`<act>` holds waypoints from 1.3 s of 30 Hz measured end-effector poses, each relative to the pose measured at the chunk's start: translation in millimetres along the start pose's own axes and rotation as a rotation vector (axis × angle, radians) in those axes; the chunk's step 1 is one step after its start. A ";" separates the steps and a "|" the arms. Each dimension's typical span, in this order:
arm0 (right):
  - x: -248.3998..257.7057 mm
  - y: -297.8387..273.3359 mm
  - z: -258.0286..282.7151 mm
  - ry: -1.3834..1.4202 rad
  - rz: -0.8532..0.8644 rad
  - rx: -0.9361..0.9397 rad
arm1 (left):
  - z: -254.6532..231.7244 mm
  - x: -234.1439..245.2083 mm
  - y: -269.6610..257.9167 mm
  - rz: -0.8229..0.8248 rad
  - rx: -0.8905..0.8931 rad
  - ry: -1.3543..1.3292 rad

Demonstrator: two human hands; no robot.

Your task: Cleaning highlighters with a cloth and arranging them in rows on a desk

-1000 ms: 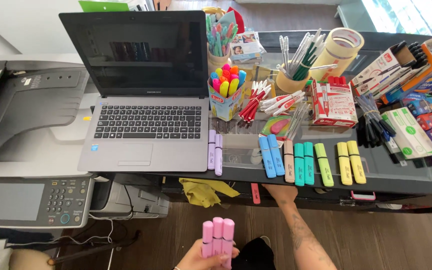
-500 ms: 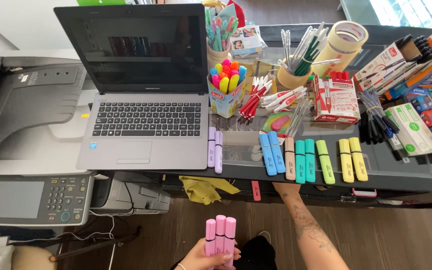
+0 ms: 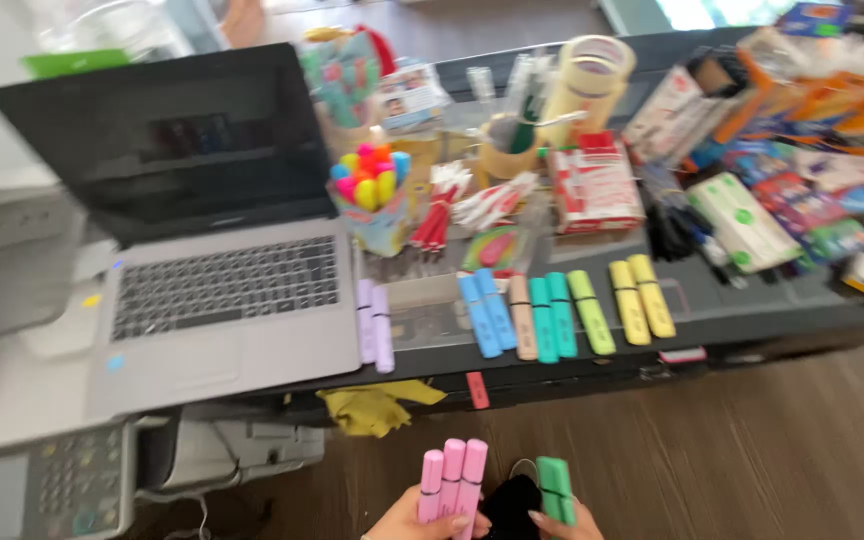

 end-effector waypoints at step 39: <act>81.3 -254.2 284.4 -0.033 -0.329 0.789 | -45.3 -219.7 117.8 0.409 0.138 0.148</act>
Point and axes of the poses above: each hand's wrist, its own y-axis towards the middle knuckle, its own x-axis out of the back of the hand, z = x × y, the point moved 3 cm from there along y, towards the middle knuckle, and after that the axes turned 2 degrees about -y, right-handed, at the moved point
